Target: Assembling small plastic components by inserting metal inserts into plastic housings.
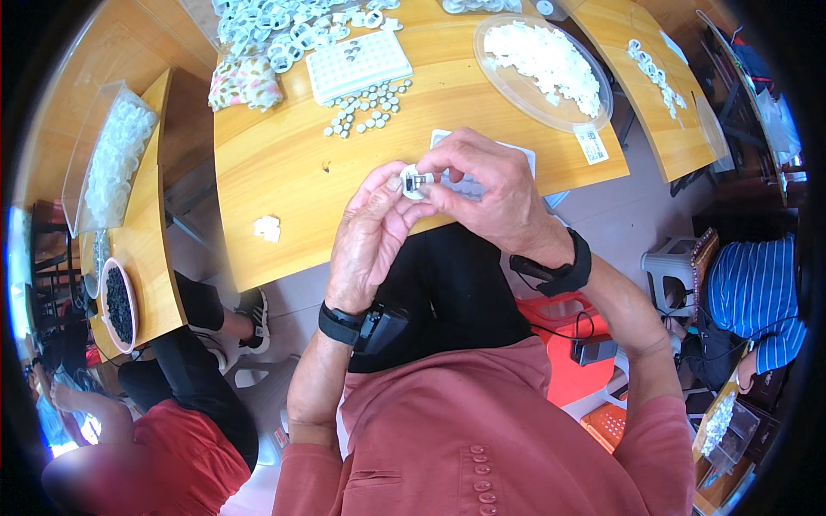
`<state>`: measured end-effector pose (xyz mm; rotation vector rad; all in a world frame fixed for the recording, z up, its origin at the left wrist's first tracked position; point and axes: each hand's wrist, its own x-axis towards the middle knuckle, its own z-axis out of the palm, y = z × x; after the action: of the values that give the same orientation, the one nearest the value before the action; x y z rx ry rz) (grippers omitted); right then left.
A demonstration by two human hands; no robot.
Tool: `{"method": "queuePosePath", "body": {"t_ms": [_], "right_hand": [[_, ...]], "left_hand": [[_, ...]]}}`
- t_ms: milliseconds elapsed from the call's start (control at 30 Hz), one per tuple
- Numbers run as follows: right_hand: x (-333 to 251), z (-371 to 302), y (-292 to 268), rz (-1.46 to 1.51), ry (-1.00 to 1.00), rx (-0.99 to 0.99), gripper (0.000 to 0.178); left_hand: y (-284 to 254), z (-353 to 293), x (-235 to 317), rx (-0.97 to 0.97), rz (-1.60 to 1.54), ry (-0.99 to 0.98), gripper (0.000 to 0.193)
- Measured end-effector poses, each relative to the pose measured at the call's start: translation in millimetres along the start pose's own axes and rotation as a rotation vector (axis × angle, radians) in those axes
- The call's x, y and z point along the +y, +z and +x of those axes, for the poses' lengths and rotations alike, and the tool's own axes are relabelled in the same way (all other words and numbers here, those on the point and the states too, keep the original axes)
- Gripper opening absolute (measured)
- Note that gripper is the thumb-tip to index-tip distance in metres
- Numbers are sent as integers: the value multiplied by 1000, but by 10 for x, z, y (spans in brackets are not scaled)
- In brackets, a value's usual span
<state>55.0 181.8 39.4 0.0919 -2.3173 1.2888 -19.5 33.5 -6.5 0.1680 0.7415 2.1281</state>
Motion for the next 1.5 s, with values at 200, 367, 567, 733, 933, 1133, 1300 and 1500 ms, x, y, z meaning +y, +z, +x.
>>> {"method": "queuePosePath", "body": {"t_ms": [200,367,567,733,933,1133,1300,1500], "right_hand": [[16,-92,26,-163,-109,19,18],[-43,-53,-69,30,91,104,20],[-21,-109,-119,48,138,-51,27],[-15,-129,-46,-24,-27,-22,35],[-12,-150,90,27,-50,-37,34],[8,-23,-178,46,37,-168,30],[419,107,-853,-451,44,80,16],[892,99,-1528,-917,260,44,16]], "left_hand": [[1,-9,-20,-13,-19,-4,23],[-9,-48,13,-40,-2,-2,22],[42,-90,32,-45,23,-29,23],[135,-103,-7,-21,99,-13,24],[140,-223,12,34,122,-1,24],[96,-62,-32,38,12,-16,25],[22,3,-6,10,-84,-48,26],[8,26,-8,-7,-51,-68,31]]}}
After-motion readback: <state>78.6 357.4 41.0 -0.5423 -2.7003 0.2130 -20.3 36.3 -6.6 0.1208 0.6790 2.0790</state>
